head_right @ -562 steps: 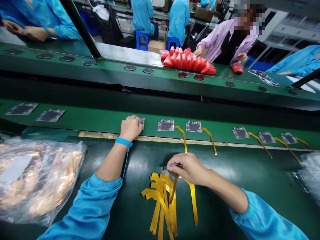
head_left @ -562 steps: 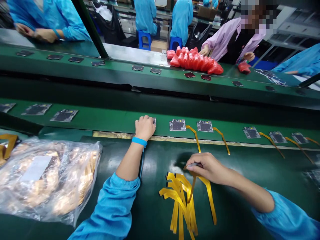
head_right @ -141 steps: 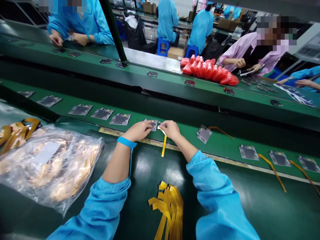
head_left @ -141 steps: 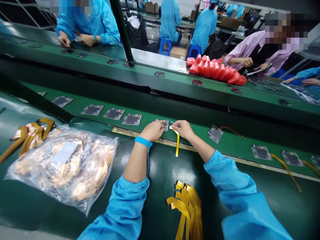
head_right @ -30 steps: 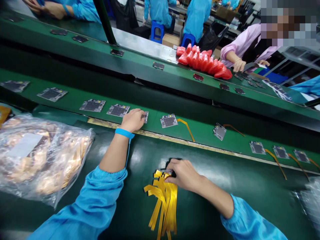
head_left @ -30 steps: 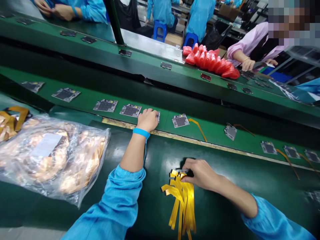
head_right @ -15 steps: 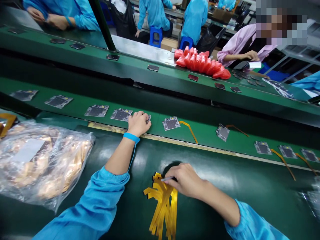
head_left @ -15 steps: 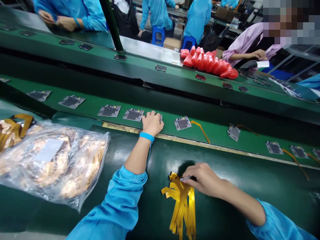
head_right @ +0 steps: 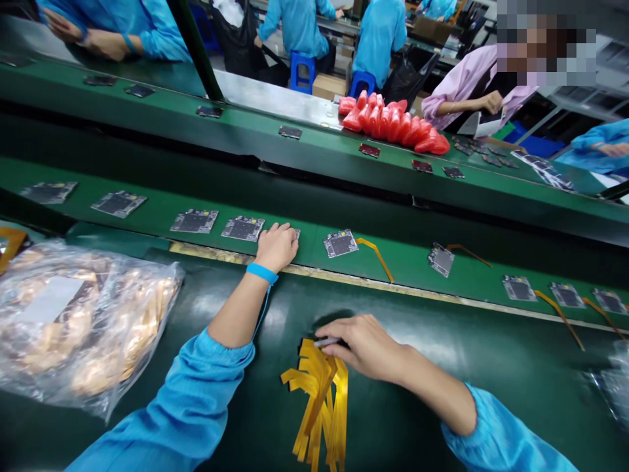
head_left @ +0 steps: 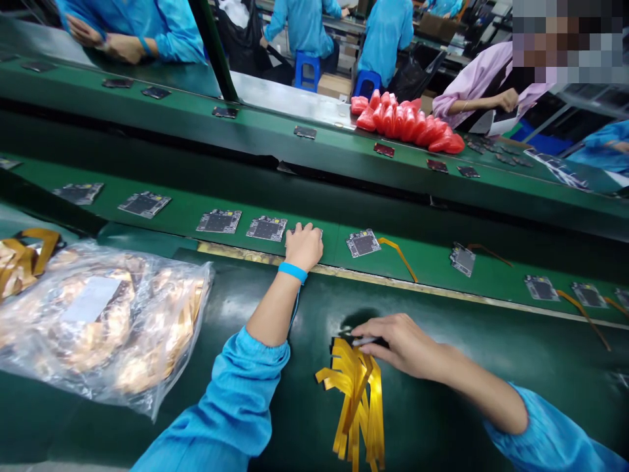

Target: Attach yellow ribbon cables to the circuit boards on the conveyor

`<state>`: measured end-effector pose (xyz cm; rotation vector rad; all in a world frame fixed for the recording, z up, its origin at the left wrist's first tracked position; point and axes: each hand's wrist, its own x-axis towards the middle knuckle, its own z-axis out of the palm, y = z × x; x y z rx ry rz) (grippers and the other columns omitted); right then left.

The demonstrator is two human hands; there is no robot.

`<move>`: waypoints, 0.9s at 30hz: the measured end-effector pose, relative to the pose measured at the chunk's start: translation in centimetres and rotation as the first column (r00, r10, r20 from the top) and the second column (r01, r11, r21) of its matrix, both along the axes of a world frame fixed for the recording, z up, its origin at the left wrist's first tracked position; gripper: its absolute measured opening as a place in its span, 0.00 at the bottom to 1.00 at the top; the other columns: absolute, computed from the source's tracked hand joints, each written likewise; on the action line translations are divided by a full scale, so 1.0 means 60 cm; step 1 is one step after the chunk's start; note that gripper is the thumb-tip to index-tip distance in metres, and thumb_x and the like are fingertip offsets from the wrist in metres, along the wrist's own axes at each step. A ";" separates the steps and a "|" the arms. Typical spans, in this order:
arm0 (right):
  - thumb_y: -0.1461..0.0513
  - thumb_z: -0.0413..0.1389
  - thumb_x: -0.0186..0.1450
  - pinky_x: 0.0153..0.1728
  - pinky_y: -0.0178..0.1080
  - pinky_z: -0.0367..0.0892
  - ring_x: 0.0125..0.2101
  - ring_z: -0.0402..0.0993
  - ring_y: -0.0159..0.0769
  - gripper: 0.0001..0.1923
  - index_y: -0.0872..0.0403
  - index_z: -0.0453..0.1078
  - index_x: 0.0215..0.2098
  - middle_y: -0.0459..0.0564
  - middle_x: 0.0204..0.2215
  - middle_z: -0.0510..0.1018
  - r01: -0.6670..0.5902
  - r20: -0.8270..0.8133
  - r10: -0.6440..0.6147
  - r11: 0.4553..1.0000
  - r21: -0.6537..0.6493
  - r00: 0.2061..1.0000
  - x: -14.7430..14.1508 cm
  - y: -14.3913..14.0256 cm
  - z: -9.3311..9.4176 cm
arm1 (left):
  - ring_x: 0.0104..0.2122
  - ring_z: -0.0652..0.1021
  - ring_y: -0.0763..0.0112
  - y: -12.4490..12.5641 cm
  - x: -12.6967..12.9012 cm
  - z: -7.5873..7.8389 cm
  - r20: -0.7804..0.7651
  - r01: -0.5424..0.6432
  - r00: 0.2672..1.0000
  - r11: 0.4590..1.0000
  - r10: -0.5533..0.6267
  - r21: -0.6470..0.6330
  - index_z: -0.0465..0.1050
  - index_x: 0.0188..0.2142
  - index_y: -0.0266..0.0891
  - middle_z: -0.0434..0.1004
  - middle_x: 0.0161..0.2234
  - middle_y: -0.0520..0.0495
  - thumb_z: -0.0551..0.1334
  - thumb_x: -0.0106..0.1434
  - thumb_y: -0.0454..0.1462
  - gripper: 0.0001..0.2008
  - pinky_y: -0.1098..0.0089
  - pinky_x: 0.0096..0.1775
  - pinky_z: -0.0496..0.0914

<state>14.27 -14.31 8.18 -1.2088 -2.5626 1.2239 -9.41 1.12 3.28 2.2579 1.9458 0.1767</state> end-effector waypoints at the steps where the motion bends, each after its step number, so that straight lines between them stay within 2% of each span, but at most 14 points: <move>1: 0.57 0.59 0.74 0.41 0.37 0.68 0.41 0.84 0.40 0.14 0.49 0.76 0.56 0.50 0.42 0.87 0.040 -0.004 -0.040 0.999 -0.004 0.999 0.000 0.003 -0.003 | 0.59 0.72 0.46 0.001 0.000 0.000 -0.002 0.009 1.000 1.000 -0.009 -0.007 0.80 0.46 0.41 0.78 0.55 0.37 0.52 0.73 0.35 0.16 0.49 0.55 0.71; 4: 0.58 0.64 0.70 0.38 0.35 0.68 0.37 0.84 0.39 0.11 0.50 0.78 0.50 0.48 0.38 0.87 0.096 -0.028 -0.097 0.995 -0.035 0.995 -0.004 0.012 -0.005 | 0.62 0.71 0.46 0.003 -0.001 0.002 0.007 0.025 1.000 0.999 -0.025 -0.031 0.80 0.47 0.40 0.77 0.58 0.37 0.50 0.74 0.34 0.18 0.48 0.57 0.70; 6: 0.57 0.62 0.71 0.37 0.34 0.67 0.36 0.83 0.37 0.06 0.50 0.79 0.42 0.48 0.36 0.86 0.089 -0.076 -0.092 0.995 -0.046 0.993 -0.008 0.018 0.002 | 0.63 0.71 0.47 0.003 0.000 0.003 0.018 0.027 0.999 0.999 -0.026 -0.046 0.80 0.47 0.40 0.77 0.59 0.38 0.50 0.74 0.34 0.18 0.49 0.58 0.71; 7: 0.57 0.61 0.72 0.37 0.34 0.67 0.35 0.82 0.36 0.07 0.51 0.79 0.40 0.48 0.35 0.86 0.087 -0.109 -0.092 0.995 -0.047 0.990 -0.011 0.021 0.006 | 0.63 0.71 0.47 0.003 0.000 0.004 0.023 0.027 0.999 0.998 -0.025 -0.053 0.80 0.47 0.40 0.77 0.59 0.38 0.51 0.73 0.33 0.18 0.49 0.58 0.71; 10: 0.55 0.57 0.75 0.36 0.34 0.69 0.35 0.81 0.35 0.13 0.52 0.80 0.40 0.50 0.35 0.85 0.116 -0.201 -0.126 0.991 -0.059 0.971 -0.016 0.028 0.017 | 0.64 0.70 0.45 0.001 0.003 0.005 0.038 0.028 0.999 0.998 -0.026 -0.058 0.81 0.46 0.41 0.77 0.59 0.38 0.54 0.71 0.34 0.15 0.48 0.59 0.71; 13: 0.52 0.57 0.74 0.37 0.36 0.71 0.36 0.81 0.38 0.15 0.53 0.81 0.43 0.52 0.38 0.85 0.181 -0.224 -0.198 0.979 -0.093 0.954 -0.016 0.039 0.014 | 0.65 0.70 0.43 -0.001 0.006 0.004 0.055 0.045 0.998 0.998 -0.043 -0.052 0.80 0.47 0.40 0.75 0.61 0.37 0.57 0.70 0.35 0.14 0.46 0.59 0.71; 16: 0.50 0.59 0.71 0.39 0.39 0.73 0.39 0.81 0.41 0.17 0.53 0.80 0.44 0.53 0.40 0.86 0.317 -0.227 -0.334 0.942 -0.107 0.915 -0.013 0.066 -0.007 | 0.67 0.68 0.42 -0.001 0.004 0.005 0.064 0.081 0.995 0.993 -0.076 -0.084 0.78 0.53 0.42 0.73 0.64 0.38 0.56 0.70 0.34 0.17 0.45 0.62 0.69; 20: 0.51 0.59 0.69 0.36 0.38 0.70 0.34 0.78 0.40 0.16 0.55 0.79 0.37 0.50 0.33 0.84 0.473 -0.248 -0.465 0.880 -0.028 0.850 -0.017 0.129 -0.051 | 0.72 0.61 0.44 0.002 -0.008 0.003 0.112 0.153 0.984 0.974 -0.135 -0.168 0.75 0.59 0.40 0.62 0.72 0.38 0.53 0.70 0.30 0.22 0.43 0.67 0.63; 22: 0.53 0.58 0.69 0.34 0.37 0.68 0.31 0.76 0.38 0.15 0.56 0.79 0.36 0.50 0.31 0.83 0.515 -0.243 -0.496 0.857 0.015 0.834 -0.026 0.165 -0.072 | 0.73 0.59 0.47 0.004 -0.016 0.002 0.148 0.183 0.976 0.966 -0.157 -0.184 0.75 0.60 0.40 0.58 0.73 0.38 0.52 0.71 0.30 0.23 0.44 0.68 0.62; 27: 0.59 0.58 0.69 0.36 0.36 0.66 0.33 0.77 0.39 0.10 0.56 0.80 0.35 0.51 0.32 0.84 0.568 -0.192 -0.543 0.816 0.110 0.818 -0.059 0.238 -0.105 | 0.74 0.57 0.47 0.004 -0.029 0.009 0.126 0.231 0.969 0.956 -0.211 -0.181 0.77 0.57 0.40 0.58 0.73 0.38 0.53 0.69 0.30 0.21 0.44 0.70 0.59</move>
